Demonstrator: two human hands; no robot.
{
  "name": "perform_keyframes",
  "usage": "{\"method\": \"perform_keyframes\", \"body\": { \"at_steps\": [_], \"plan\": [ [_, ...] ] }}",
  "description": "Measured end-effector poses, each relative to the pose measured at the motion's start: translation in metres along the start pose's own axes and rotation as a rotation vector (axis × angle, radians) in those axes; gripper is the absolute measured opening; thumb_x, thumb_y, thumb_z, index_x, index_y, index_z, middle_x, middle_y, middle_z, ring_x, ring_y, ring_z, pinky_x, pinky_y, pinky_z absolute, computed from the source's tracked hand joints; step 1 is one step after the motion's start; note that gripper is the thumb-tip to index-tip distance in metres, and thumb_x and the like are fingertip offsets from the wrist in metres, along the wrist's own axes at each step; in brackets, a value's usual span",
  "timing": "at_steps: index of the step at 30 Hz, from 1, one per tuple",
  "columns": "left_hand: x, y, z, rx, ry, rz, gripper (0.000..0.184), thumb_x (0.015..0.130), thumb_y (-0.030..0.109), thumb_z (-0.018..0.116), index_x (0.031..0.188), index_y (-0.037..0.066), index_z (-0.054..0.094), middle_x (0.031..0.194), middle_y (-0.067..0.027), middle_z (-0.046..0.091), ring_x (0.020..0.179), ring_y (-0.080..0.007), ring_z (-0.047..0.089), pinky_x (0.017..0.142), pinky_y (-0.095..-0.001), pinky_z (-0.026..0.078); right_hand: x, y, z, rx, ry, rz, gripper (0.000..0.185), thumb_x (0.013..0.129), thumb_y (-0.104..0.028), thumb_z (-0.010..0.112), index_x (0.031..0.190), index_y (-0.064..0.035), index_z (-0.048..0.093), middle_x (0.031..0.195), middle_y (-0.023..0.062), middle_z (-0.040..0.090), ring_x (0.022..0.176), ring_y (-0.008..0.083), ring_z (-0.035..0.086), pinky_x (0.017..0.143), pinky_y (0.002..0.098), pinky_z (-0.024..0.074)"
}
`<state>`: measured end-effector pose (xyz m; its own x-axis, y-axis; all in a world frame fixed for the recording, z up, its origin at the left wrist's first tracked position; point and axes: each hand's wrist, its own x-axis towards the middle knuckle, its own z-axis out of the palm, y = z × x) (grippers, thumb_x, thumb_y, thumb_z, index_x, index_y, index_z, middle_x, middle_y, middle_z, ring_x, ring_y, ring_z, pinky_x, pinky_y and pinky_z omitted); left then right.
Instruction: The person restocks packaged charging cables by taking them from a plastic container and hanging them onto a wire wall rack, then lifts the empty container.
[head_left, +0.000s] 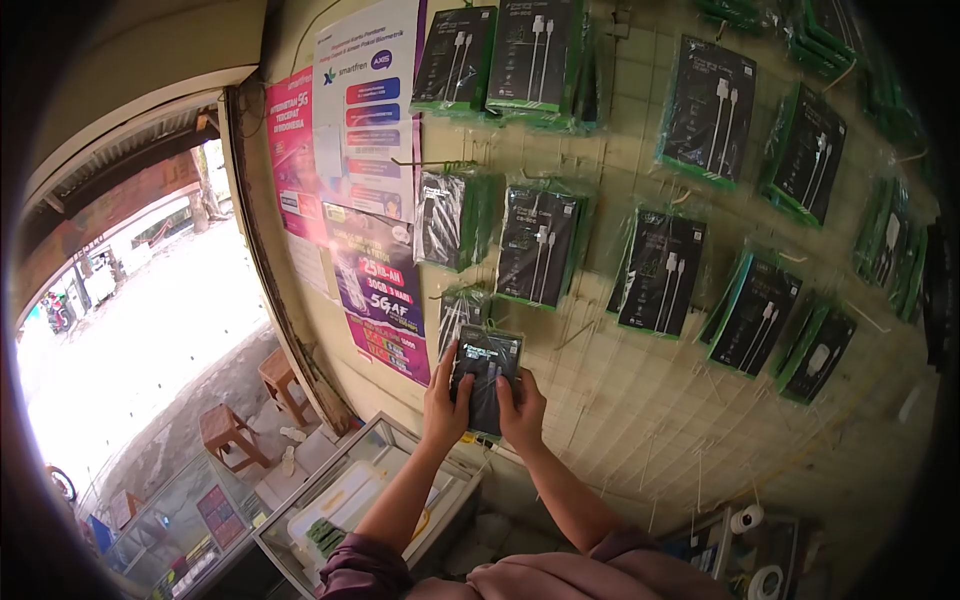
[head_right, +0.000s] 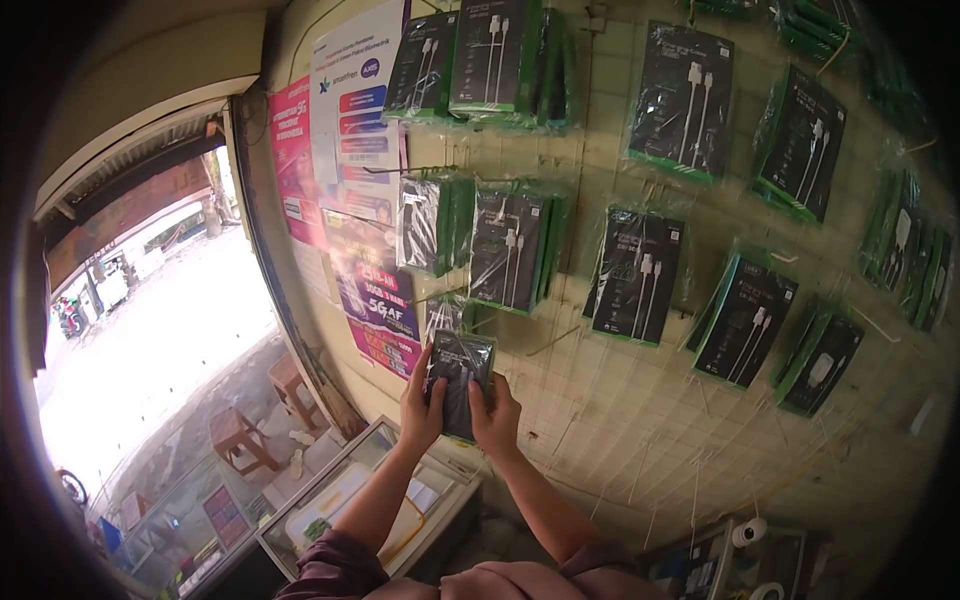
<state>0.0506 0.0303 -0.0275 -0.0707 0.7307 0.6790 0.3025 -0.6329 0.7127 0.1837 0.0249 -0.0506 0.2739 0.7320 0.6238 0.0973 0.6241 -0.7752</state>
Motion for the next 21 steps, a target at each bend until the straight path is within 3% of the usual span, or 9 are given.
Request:
{"method": "perform_keyframes", "body": {
  "at_steps": [5,8,10,11,16,19,21],
  "plan": [
    [0.006,-0.026,0.015,0.046,-0.015,0.008,0.057,0.096,0.015,0.060,0.149,0.012,0.041,0.129,-0.0217,0.058,0.115,-0.0398,0.059,0.095,-0.0441,0.048,0.010,0.017,-0.006,-0.078,-0.005,0.042,0.022,0.098,-0.019,0.063,0.109,0.0002,0.060,0.072,0.0049,0.066,0.059,0.0041,0.055,0.051,0.0233,0.0422],
    [0.007,-0.026,0.028,0.186,-0.119,-0.046,0.058,0.096,0.017,0.062,0.150,0.017,0.041,0.128,-0.0206,0.052,0.108,-0.0398,0.061,0.092,-0.0445,0.049,0.024,0.031,-0.015,-0.195,0.100,0.060,0.022,0.098,-0.022,0.063,0.106,-0.0008,0.060,0.070,0.0064,0.067,0.056,0.0066,0.056,0.050,0.0252,0.0421],
    [0.009,-0.036,0.047,0.147,-0.214,0.032,0.060,0.094,0.019,0.064,0.150,0.020,0.041,0.128,-0.0213,0.045,0.103,-0.0400,0.060,0.088,-0.0443,0.050,0.039,0.054,-0.025,-0.226,0.114,0.029,0.025,0.098,-0.023,0.063,0.109,-0.0014,0.059,0.071,0.0080,0.068,0.054,0.0108,0.059,0.049,0.0270,0.0428],
    [0.011,-0.045,0.059,0.117,-0.247,0.059,0.060,0.094,0.017,0.065,0.149,0.018,0.042,0.134,-0.0255,0.041,0.106,-0.0423,0.059,0.088,-0.0450,0.051,0.045,0.063,-0.030,-0.265,0.137,0.018,0.027,0.098,-0.023,0.064,0.112,-0.0013,0.057,0.072,0.0091,0.068,0.054,0.0134,0.061,0.049,0.0280,0.0435],
    [0.022,-0.060,0.099,0.182,-0.292,0.077,0.057,0.094,0.015,0.062,0.148,0.013,0.044,0.139,-0.0289,0.041,0.113,-0.0463,0.055,0.092,-0.0473,0.050,0.070,0.083,-0.049,-0.482,0.155,0.071,0.038,0.098,-0.023,0.064,0.124,0.0011,0.051,0.078,0.0120,0.071,0.061,0.0191,0.067,0.055,0.0299,0.0497],
    [0.024,-0.079,0.119,0.265,-0.266,0.144,0.059,0.092,0.014,0.062,0.148,0.011,0.043,0.139,-0.0300,0.041,0.117,-0.0471,0.054,0.095,-0.0488,0.049,0.073,0.099,-0.053,-0.640,0.177,-0.073,0.049,0.096,-0.024,0.065,0.133,0.0016,0.045,0.077,0.0123,0.069,0.060,0.0265,0.067,0.054,0.0343,0.0500],
    [0.023,-0.086,0.120,0.239,-0.296,0.111,0.056,0.090,0.013,0.063,0.144,0.008,0.047,0.140,-0.0304,0.042,0.118,-0.0477,0.053,0.098,-0.0494,0.047,0.065,0.098,-0.057,-0.592,0.084,0.125,0.061,0.095,-0.022,0.066,0.142,0.0029,0.037,0.101,0.0201,0.068,0.087,0.0341,0.068,0.072,0.0396,0.0533]
  ]
}}
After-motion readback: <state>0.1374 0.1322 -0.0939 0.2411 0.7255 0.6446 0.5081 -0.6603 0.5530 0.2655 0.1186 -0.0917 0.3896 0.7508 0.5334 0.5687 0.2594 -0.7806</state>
